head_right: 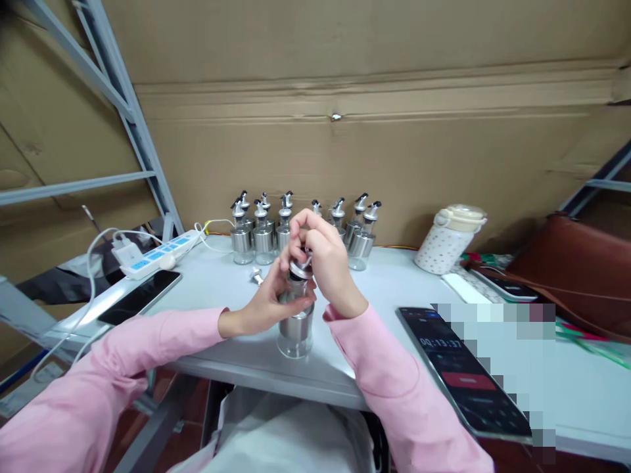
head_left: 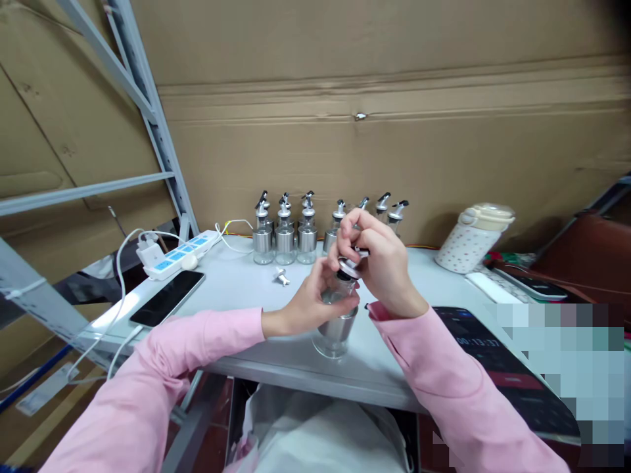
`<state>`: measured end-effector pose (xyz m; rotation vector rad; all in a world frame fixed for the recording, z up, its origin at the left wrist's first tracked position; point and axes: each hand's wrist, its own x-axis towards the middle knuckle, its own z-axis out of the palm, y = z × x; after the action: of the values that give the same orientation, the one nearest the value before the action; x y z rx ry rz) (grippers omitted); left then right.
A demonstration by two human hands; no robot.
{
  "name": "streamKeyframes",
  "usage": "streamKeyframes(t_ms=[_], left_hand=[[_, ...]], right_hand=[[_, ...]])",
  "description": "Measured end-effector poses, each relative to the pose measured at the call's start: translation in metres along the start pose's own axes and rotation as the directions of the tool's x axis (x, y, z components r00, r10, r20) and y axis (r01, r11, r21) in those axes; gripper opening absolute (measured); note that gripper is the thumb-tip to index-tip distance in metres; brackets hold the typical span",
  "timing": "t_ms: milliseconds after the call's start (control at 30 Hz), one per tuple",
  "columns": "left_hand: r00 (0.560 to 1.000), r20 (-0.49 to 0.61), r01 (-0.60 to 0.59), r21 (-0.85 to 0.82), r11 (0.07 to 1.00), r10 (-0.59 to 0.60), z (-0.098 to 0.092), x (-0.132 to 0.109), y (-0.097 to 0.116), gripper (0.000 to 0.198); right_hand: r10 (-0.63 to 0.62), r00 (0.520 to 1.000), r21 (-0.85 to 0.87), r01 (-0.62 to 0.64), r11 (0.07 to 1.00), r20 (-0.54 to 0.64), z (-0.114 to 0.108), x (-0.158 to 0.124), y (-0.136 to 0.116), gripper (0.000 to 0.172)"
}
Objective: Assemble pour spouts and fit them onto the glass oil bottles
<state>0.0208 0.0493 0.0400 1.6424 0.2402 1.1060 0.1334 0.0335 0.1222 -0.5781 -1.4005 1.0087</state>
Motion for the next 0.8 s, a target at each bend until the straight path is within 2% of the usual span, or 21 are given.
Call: streamKeyframes(t_ms=[167,267,367,533,667,800], left_hand=[[0.987,0.14,0.064,0.108,0.992,-0.079,-0.004,0.0,0.006,0.038],[0.972,0.21,0.077,0.158,0.984,-0.11,-0.006,0.001,0.011,0.032],[0.962,0.244,0.067,0.224,0.972,-0.122,-0.007,0.003,0.015,0.02],[0.944,0.301,0.065,0.219,0.974,-0.131,-0.005,0.004,0.019,0.007],[0.942,0.289,0.103,0.228,0.968,-0.169,-0.004,0.003,0.021,0.007],[0.939,0.29,0.114,0.255,0.96,-0.188,-0.004,0.002,0.018,0.008]], right_hand=[[-0.179,0.984,-0.074,0.18,0.981,0.013,-0.003,0.004,0.005,0.016],[-0.21,0.974,-0.036,0.214,0.976,0.084,-0.002,0.002,0.002,0.02],[-0.189,0.969,-0.024,0.195,0.981,0.162,-0.002,-0.001,-0.002,0.023],[-0.105,0.96,-0.071,0.127,0.989,0.259,0.0,-0.004,-0.008,0.023],[-0.027,0.956,-0.186,0.084,0.979,0.292,0.006,-0.005,-0.01,0.02],[0.002,0.949,-0.17,0.054,0.984,0.314,0.008,-0.007,-0.007,0.021]])
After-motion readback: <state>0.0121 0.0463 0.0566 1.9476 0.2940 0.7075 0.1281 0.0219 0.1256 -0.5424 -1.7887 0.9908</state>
